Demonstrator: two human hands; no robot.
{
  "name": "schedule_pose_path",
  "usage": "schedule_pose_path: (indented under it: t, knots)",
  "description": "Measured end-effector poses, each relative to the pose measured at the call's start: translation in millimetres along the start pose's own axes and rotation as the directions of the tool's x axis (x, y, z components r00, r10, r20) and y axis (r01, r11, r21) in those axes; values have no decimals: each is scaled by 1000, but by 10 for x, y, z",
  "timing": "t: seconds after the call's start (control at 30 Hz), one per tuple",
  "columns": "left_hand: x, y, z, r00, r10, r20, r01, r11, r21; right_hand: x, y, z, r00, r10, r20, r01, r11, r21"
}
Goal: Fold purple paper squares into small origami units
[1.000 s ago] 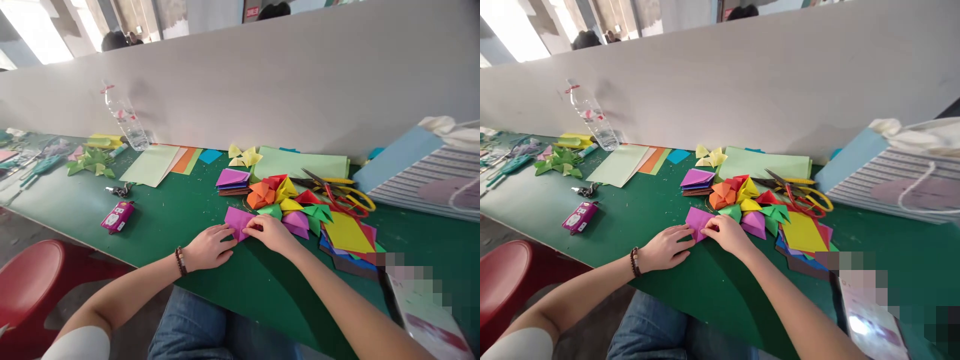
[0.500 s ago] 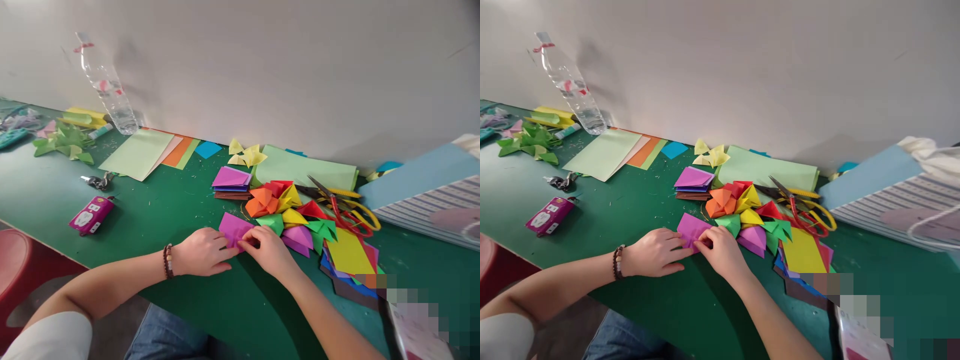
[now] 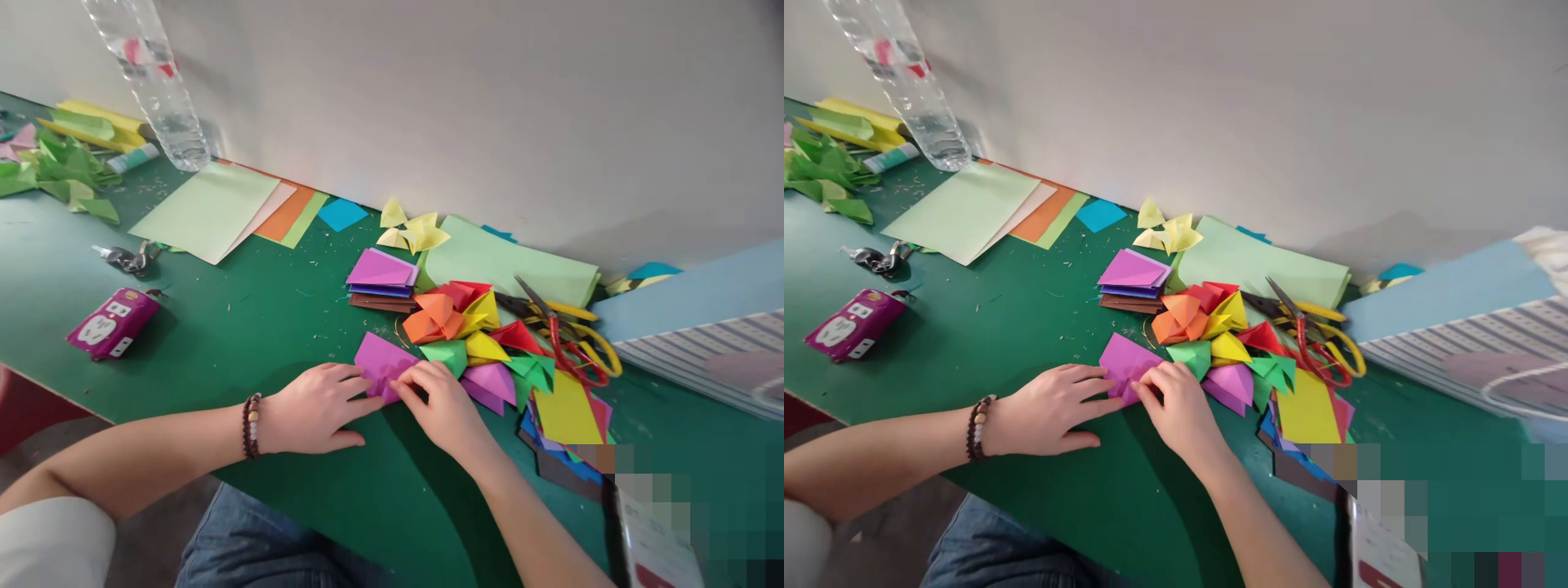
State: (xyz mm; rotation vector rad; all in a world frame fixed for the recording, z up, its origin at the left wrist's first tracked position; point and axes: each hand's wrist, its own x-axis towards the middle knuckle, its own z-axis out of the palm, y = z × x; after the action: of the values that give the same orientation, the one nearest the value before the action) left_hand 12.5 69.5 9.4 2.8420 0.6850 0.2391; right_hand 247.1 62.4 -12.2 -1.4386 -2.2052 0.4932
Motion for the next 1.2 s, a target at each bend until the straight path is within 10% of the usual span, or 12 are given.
schedule_pose_path:
  t: [0.73,1.2]
  knots:
    - [44,-1,-6,999,47,-1,-47,993,107,51,-87,8,993,-72,94,99,939,-329]
    - [71,-175,40,996,92,-14,-92,996,-12,12,-34,55,998,-64,-19,59,973,-225]
